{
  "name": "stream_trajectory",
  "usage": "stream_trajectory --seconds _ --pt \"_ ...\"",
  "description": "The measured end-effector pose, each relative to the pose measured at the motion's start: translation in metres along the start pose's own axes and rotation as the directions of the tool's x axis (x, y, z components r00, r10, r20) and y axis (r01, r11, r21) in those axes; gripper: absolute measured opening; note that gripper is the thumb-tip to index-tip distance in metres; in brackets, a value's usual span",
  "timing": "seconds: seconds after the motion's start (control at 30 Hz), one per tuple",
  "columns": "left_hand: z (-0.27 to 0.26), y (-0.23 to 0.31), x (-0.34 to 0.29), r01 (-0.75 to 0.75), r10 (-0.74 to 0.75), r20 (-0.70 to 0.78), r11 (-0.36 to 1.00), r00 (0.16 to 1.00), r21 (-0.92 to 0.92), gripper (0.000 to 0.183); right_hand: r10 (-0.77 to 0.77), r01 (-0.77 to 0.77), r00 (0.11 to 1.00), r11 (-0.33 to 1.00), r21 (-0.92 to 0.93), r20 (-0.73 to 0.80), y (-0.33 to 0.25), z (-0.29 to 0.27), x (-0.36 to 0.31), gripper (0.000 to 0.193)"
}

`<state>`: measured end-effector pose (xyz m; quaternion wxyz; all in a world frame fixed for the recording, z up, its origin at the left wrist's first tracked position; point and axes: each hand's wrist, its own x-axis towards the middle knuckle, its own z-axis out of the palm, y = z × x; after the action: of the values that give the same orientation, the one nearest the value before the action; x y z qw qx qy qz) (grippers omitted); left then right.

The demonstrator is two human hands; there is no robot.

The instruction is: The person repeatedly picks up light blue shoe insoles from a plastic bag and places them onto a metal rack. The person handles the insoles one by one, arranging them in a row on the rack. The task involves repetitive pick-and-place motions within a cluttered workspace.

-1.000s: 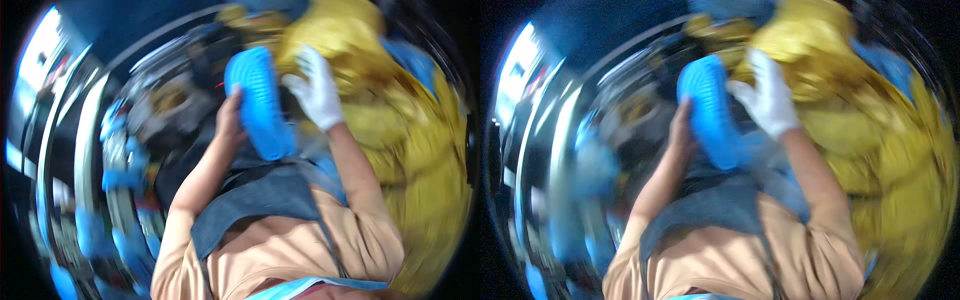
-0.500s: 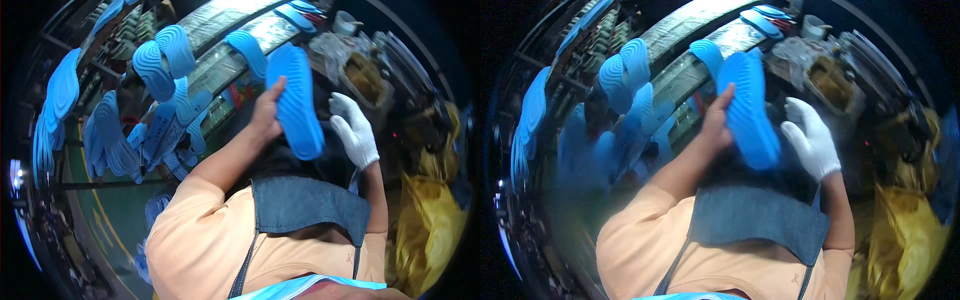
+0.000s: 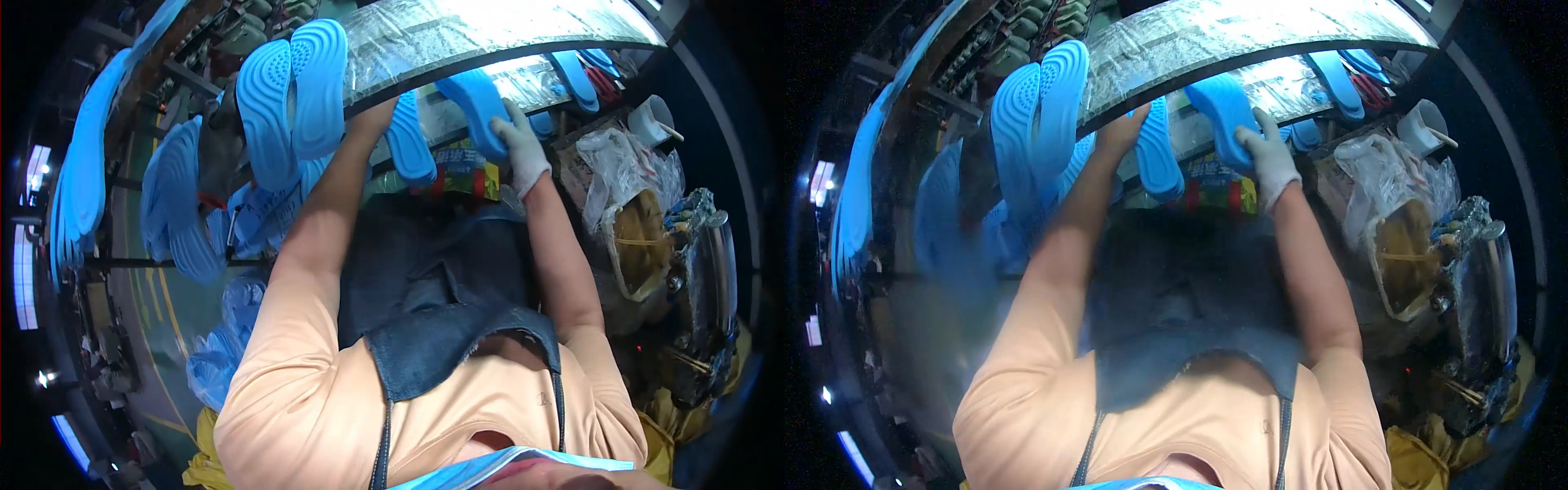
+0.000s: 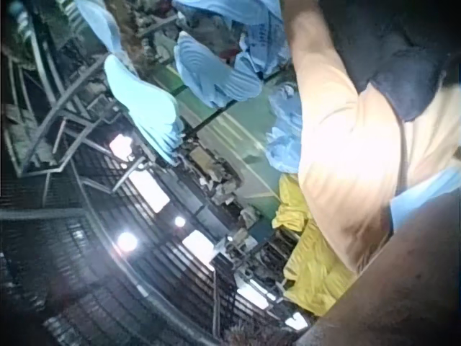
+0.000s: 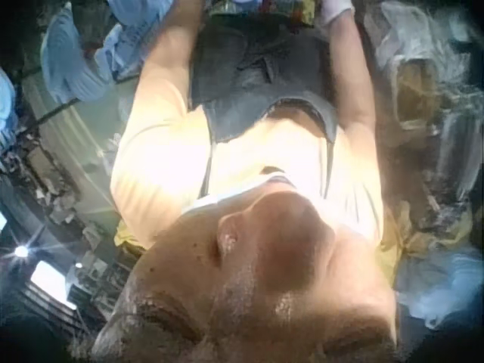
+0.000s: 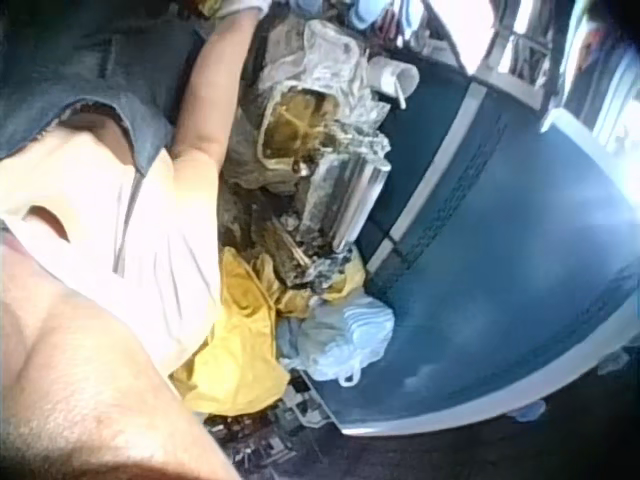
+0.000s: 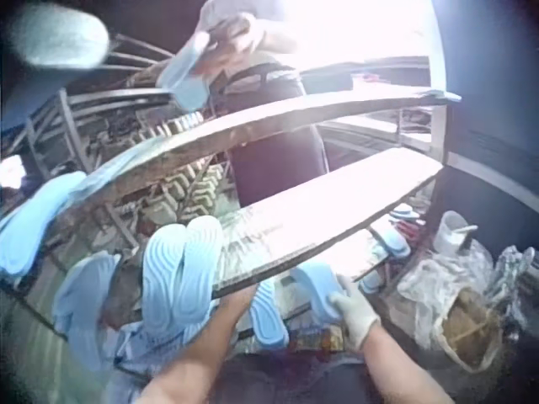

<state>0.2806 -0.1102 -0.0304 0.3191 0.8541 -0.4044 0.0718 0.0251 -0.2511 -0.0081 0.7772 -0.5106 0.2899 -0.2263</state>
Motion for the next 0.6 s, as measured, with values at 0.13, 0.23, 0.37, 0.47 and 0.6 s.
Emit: stream_trajectory --seconds 0.13,0.23,0.37,0.47,0.6 --pt "-0.022 0.051 -0.021 0.207 -0.213 0.036 0.969 0.976 0.132 0.081 0.152 -0.170 0.985 0.952 0.253 0.087 -0.003 -0.018 0.017 0.050" --pt "-0.027 0.073 -0.040 0.195 -0.223 0.098 0.951 0.970 0.239 0.088 0.083 -0.083 0.993 0.997 -0.003 0.087 0.005 -0.010 0.017 0.052" --pt "-0.028 0.081 -0.041 0.121 -0.179 0.200 0.955 0.963 0.270 0.086 -0.151 0.114 0.988 0.838 -0.534 -0.026 0.028 -0.014 0.018 0.070" --pt "-0.014 0.039 -0.028 0.007 -0.080 0.228 0.953 0.970 0.302 0.076 -0.251 0.121 0.967 0.602 -0.789 -0.044 0.010 0.001 0.002 0.082" --pt "-0.049 0.043 -0.042 0.042 -0.039 0.041 0.996 0.998 -0.074 0.057 -0.343 0.210 0.935 0.328 -0.921 0.092 -0.036 0.006 -0.077 0.074"
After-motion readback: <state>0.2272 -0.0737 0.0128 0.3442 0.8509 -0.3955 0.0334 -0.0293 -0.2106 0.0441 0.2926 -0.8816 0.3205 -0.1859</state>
